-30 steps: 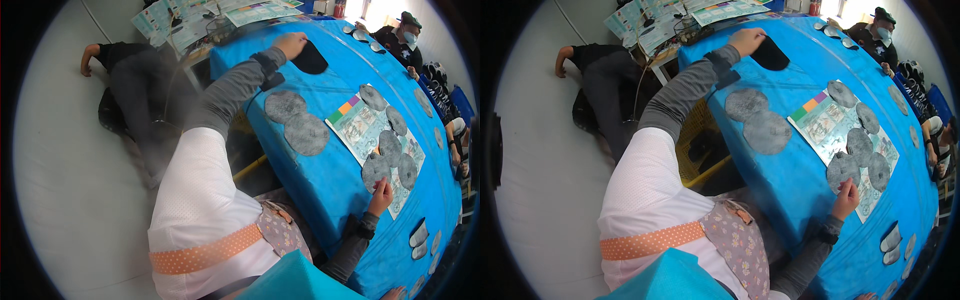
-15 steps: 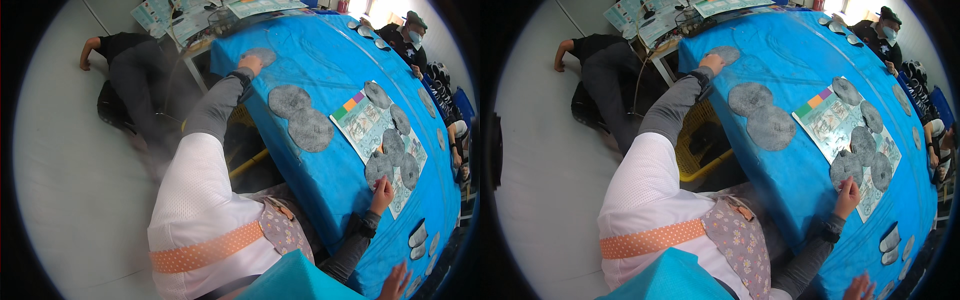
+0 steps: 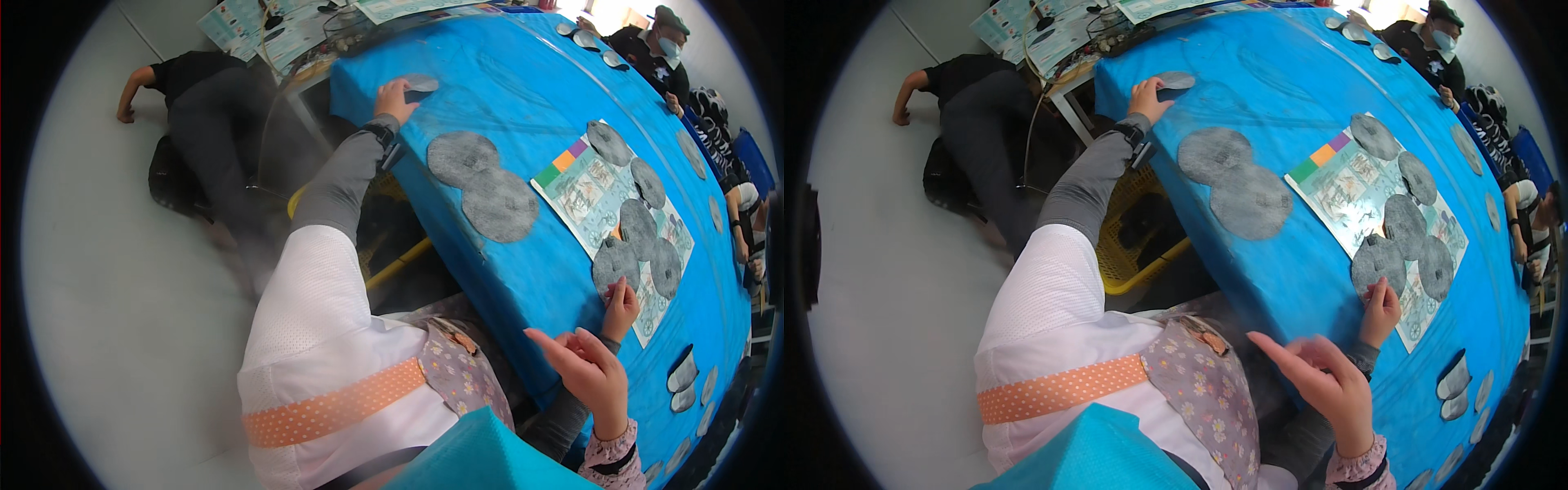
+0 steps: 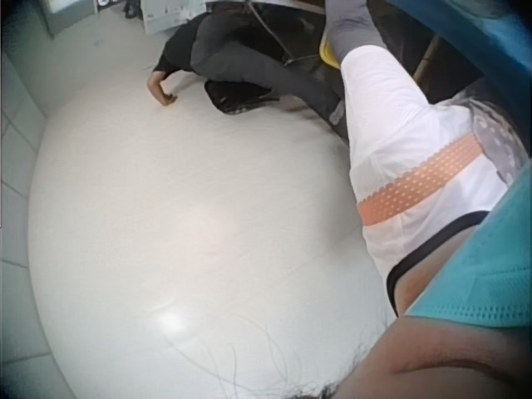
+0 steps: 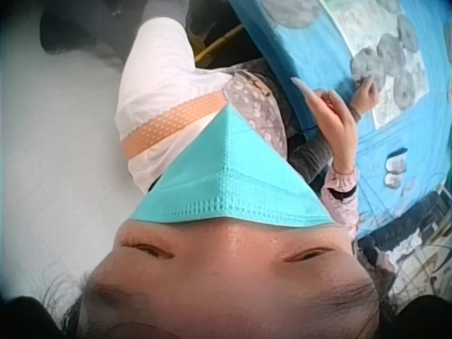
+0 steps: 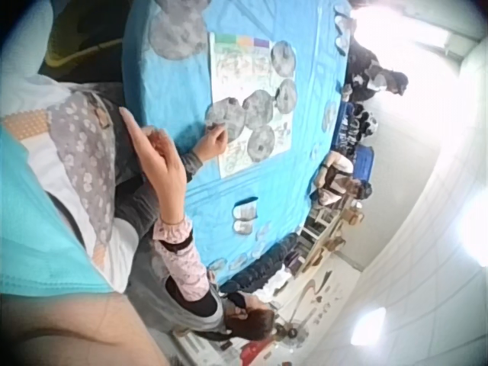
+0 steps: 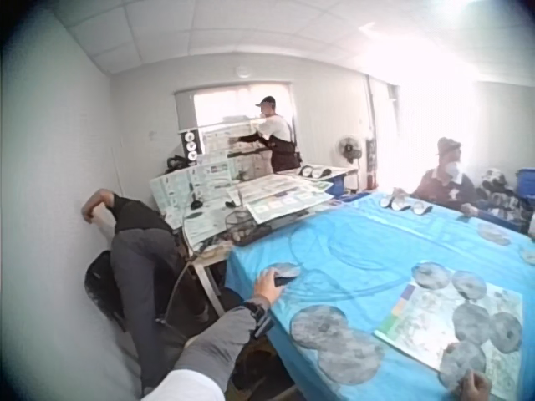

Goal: The worker is inspecting and organizing grey and black fabric shoe components at a large circular table with other workers.

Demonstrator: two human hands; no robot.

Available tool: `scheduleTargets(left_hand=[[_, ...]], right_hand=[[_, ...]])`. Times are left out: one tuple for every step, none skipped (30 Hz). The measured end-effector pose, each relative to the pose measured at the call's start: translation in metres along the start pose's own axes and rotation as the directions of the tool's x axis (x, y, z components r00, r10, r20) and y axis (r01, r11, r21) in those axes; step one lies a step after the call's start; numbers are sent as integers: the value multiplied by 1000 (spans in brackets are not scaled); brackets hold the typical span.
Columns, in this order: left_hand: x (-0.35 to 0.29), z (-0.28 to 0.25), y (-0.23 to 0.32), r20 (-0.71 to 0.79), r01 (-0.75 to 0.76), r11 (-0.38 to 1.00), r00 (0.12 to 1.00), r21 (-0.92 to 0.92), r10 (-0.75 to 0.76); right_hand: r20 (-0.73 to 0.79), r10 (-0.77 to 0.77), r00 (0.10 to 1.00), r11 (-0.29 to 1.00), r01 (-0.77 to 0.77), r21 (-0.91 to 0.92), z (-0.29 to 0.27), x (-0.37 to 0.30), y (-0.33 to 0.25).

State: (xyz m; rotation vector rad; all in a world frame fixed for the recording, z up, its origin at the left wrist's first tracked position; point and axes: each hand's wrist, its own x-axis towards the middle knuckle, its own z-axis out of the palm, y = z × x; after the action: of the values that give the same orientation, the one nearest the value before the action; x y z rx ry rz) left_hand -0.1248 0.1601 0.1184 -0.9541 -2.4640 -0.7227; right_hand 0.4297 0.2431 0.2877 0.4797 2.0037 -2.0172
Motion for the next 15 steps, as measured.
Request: scheduleTargets(left_hand=[[-2, 0, -2, -13, -3, 1000, 1000, -25, 2], [-4, 1, -3, -18, -14, 999, 1000, -53, 13], [-6, 2, -5, -40, -21, 998, 999, -60, 18], [-7, 4, -6, -52, -15, 998, 999, -53, 12], [-9, 5, -7, -96, -36, 999, 995, -24, 34], [-9, 6, -9, -127, -53, 999, 990, 9, 54], [-10, 8, -9, -137, -57, 998, 989, 7, 58], [-10, 9, -10, -166, -53, 999, 985, 7, 53], [-10, 10, -10, -176, -46, 999, 983, 10, 47], [-10, 11, -10, -194, -45, 999, 980, 8, 46], [-10, 12, -10, -212, -34, 999, 977, -2, 33], [-10, 12, -9, -200, -28, 999, 980, -23, 23], [-10, 12, -9, -229, -24, 1000, 973, -14, 20], [-11, 12, -8, -208, -20, 1000, 978, 17, 23], [-11, 12, -7, -159, 8, 998, 987, 63, 2]], right_hand=[[5, 8, 1000, 1000, -8, -3, -4, -2, 5], [7, -19, 1000, 1000, 19, -24, -7, -3, 15], [1, -71, 997, 997, 71, -21, -15, 0, 27], [-246, -109, 963, 993, 92, -80, -24, 4, 42], [-488, -141, 862, 989, 98, -113, -39, 17, 60], [-707, -163, 688, 986, 91, -139, -58, 35, 77], [-839, -191, 510, 982, 96, -165, -77, 51, 94], [-898, -231, 375, 972, 122, -199, -95, 68, 110], [-891, -288, 351, 954, 181, -237, -108, 74, 126], [-917, -280, 286, 954, 194, -230, -119, 81, 139], [-891, -334, 308, 931, 255, -261, -127, 83, 150], [-907, -324, 270, 929, 273, -251, -131, 84, 158], [-900, -324, 291, 930, 273, -247, -134, 84, 163], [-892, -344, 293, 925, 271, -268, -135, 83, 166], [-868, -407, 283, 899, 293, -326, -135, 82, 166]])
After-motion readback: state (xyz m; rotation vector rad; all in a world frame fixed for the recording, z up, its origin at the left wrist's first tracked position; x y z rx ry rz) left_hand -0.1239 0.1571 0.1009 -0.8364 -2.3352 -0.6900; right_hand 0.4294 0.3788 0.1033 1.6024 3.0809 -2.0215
